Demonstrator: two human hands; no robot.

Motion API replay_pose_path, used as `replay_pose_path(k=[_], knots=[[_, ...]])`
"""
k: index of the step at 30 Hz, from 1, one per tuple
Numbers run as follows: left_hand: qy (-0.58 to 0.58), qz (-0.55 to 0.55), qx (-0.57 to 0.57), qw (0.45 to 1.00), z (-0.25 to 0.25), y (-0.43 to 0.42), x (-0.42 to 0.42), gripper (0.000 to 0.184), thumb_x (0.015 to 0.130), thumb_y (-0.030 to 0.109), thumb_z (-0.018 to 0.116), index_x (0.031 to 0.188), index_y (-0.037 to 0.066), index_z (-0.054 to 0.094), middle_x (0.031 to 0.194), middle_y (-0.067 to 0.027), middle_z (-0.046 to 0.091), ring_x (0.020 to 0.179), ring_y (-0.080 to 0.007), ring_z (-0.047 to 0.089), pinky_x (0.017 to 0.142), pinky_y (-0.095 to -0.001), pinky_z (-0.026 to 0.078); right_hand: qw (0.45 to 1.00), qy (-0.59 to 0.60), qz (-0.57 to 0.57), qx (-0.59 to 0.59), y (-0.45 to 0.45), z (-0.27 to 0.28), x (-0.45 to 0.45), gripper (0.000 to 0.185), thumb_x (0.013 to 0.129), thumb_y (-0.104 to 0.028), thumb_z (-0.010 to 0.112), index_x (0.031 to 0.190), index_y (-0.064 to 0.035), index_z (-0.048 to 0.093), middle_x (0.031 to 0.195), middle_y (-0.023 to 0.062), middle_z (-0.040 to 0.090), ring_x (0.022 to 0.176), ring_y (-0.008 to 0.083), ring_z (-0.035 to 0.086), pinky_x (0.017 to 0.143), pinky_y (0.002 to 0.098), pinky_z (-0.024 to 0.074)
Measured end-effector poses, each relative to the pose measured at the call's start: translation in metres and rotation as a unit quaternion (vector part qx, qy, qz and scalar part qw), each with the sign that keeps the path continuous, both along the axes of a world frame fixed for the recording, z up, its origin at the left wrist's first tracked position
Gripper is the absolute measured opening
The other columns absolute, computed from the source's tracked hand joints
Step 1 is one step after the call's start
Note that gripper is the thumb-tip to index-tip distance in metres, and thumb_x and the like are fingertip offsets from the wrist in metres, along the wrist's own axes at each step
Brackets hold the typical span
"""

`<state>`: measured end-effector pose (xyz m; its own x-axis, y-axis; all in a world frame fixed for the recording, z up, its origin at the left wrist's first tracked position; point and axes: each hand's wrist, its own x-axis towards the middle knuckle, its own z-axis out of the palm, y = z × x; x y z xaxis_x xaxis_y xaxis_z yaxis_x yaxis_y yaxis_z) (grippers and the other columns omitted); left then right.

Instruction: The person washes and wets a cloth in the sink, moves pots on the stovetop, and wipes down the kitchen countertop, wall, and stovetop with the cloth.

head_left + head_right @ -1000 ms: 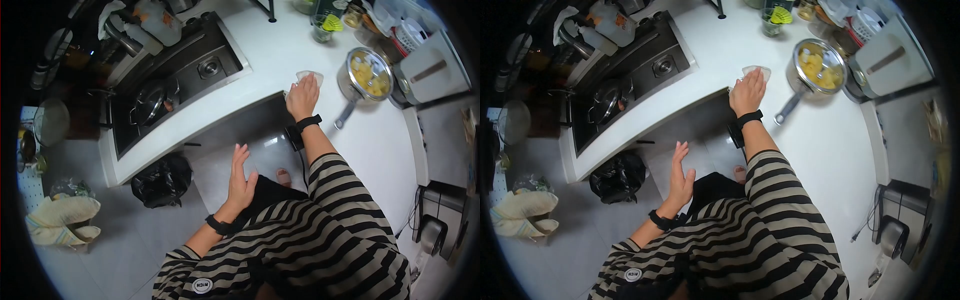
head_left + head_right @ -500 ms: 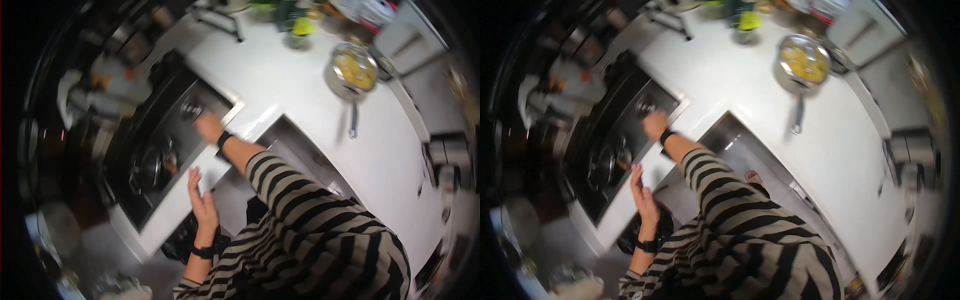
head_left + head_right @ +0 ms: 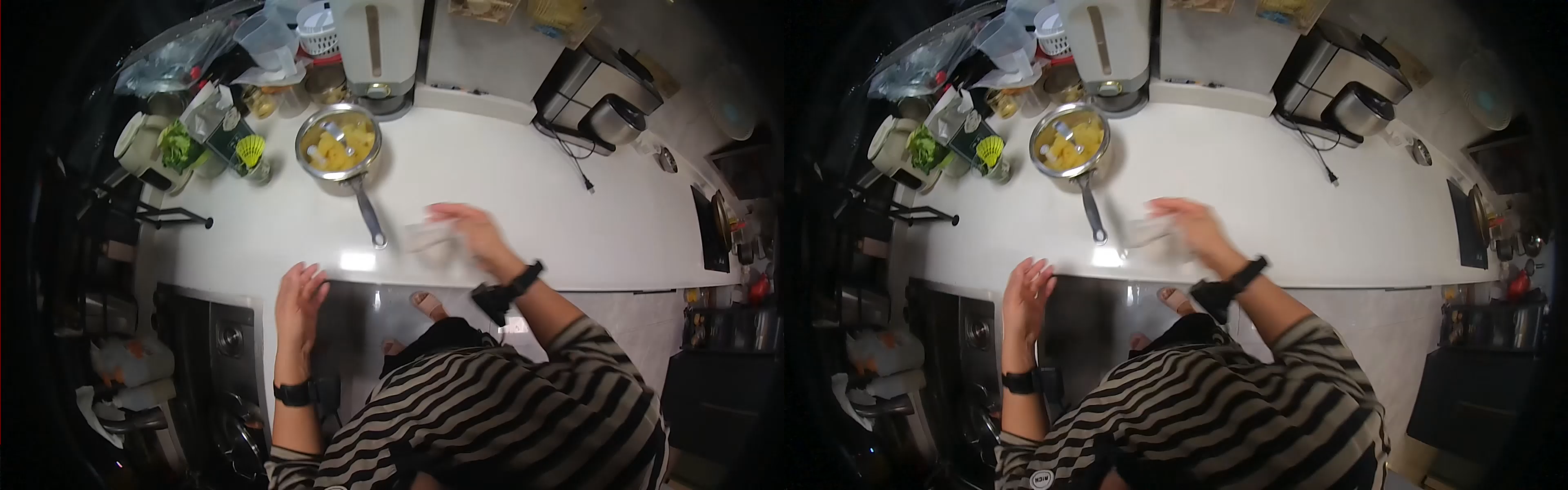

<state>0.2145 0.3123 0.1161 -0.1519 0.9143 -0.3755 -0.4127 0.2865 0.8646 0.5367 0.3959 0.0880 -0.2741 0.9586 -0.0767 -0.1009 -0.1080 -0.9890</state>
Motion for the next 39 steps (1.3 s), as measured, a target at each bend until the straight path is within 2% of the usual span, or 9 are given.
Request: replay_pose_path(k=[5, 8, 10, 11, 13, 19, 26, 30, 39], knots=[[-0.175, -0.100, -0.084, 0.976, -0.003, 0.090, 0.060, 0.047, 0.096, 0.038, 0.043, 0.124, 0.000, 0.040, 0.118, -0.0175, 0.053, 0.103, -0.0274, 0.057, 0.086, -0.0360, 0.048, 0.921, -0.116, -0.372, -0.024, 0.057, -0.013, 0.169, 0.039, 0.086, -0.004, 0.036, 0.117, 0.0019, 0.057, 0.114, 0.0135, 0.060, 0.097, 0.0157, 0.058, 0.084, 0.0275, 0.0467], [-0.231, -0.093, -0.091, 0.964, -0.008, 0.114, 0.083, 0.040, 0.097, 0.036, 0.042, 0.117, 0.002, 0.043, 0.100, -0.0144, 0.058, 0.081, -0.0215, 0.057, 0.066, -0.0293, 0.049, 0.833, -0.318, -0.450, -0.056, 0.102, -0.049, 0.229, 0.037, 0.082, -0.003, 0.042, 0.115, 0.0056, 0.056, 0.110, 0.0191, 0.060, 0.101, 0.0218, 0.058, 0.087, 0.0324, 0.0455], [-0.276, -0.035, -0.129, 0.952, -0.001, 0.124, 0.096, 0.028, 0.098, 0.031, 0.041, 0.106, 0.005, 0.046, 0.073, -0.0047, 0.052, 0.055, -0.0116, 0.044, 0.043, -0.0221, 0.037, 0.716, -0.537, -0.438, 0.086, 0.119, -0.108, 0.256, 0.040, 0.079, -0.001, 0.044, 0.117, 0.0069, 0.052, 0.115, 0.0214, 0.057, 0.106, 0.0285, 0.054, 0.091, 0.0380, 0.0415], [-0.309, -0.046, -0.118, 0.943, -0.007, 0.126, 0.095, 0.026, 0.098, 0.030, 0.040, 0.104, 0.005, 0.046, 0.070, -0.0032, 0.048, 0.053, -0.0104, 0.041, 0.041, -0.0217, 0.035, 0.635, -0.628, -0.420, 0.160, 0.130, -0.119, 0.252, 0.042, 0.078, 0.000, 0.044, 0.119, 0.0076, 0.050, 0.117, 0.0226, 0.055, 0.109, 0.0318, 0.052, 0.094, 0.0408, 0.0394], [-0.372, -0.071, -0.098, 0.920, -0.015, 0.126, 0.091, 0.023, 0.098, 0.028, 0.040, 0.099, 0.006, 0.047, 0.064, -0.0001, 0.040, 0.049, -0.0080, 0.034, 0.038, -0.0207, 0.029, 0.644, -0.628, -0.404, 0.166, 0.153, -0.129, 0.245, 0.046, 0.075, 0.002, 0.046, 0.121, 0.0074, 0.048, 0.123, 0.0249, 0.050, 0.115, 0.0361, 0.047, 0.100, 0.0423, 0.0344], [-0.199, -0.068, -0.126, 0.970, 0.002, 0.100, 0.072, 0.016, 0.097, 0.021, 0.041, 0.088, 0.008, 0.044, 0.056, 0.0036, 0.032, 0.039, -0.0049, 0.025, 0.029, -0.0203, 0.019, 0.759, -0.519, -0.271, 0.286, 0.222, -0.132, 0.133, 0.052, 0.071, 0.006, 0.045, 0.123, 0.0066, 0.047, 0.127, 0.0244, 0.048, 0.120, 0.0386, 0.042, 0.106, 0.0402, 0.0306], [-0.174, -0.017, -0.195, 0.965, 0.046, -0.012, 0.040, 0.014, 0.096, 0.020, 0.045, 0.089, 0.008, 0.045, 0.053, 0.0033, 0.030, 0.036, -0.0048, 0.022, 0.029, -0.0207, 0.016, 0.768, -0.507, -0.163, 0.356, 0.275, -0.108, -0.023, 0.050, 0.069, 0.006, 0.050, 0.119, 0.0071, 0.050, 0.125, 0.0213, 0.050, 0.117, 0.0353, 0.046, 0.102, 0.0393, 0.0357], [-0.163, 0.047, -0.210, 0.963, 0.071, -0.074, 0.027, 0.014, 0.096, 0.020, 0.045, 0.090, 0.007, 0.044, 0.053, 0.0023, 0.030, 0.036, -0.0051, 0.022, 0.030, -0.0211, 0.016, 0.768, -0.494, -0.162, 0.373, 0.255, -0.109, -0.055, 0.049, 0.068, 0.006, 0.052, 0.118, 0.0070, 0.051, 0.124, 0.0202, 0.052, 0.115, 0.0348, 0.048, 0.100, 0.0391, 0.0384], [-0.165, 0.238, -0.117, 0.950, 0.096, -0.188, 0.027, 0.015, 0.096, 0.020, 0.043, 0.091, 0.005, 0.041, 0.050, 0.0018, 0.026, 0.034, -0.0057, 0.019, 0.028, -0.0222, 0.013, 0.835, -0.258, 0.094, 0.478, 0.103, -0.105, -0.280, 0.050, 0.071, 0.006, 0.047, 0.120, 0.0030, 0.051, 0.121, 0.0196, 0.054, 0.116, 0.0335, 0.048, 0.102, 0.0389, 0.0366]])
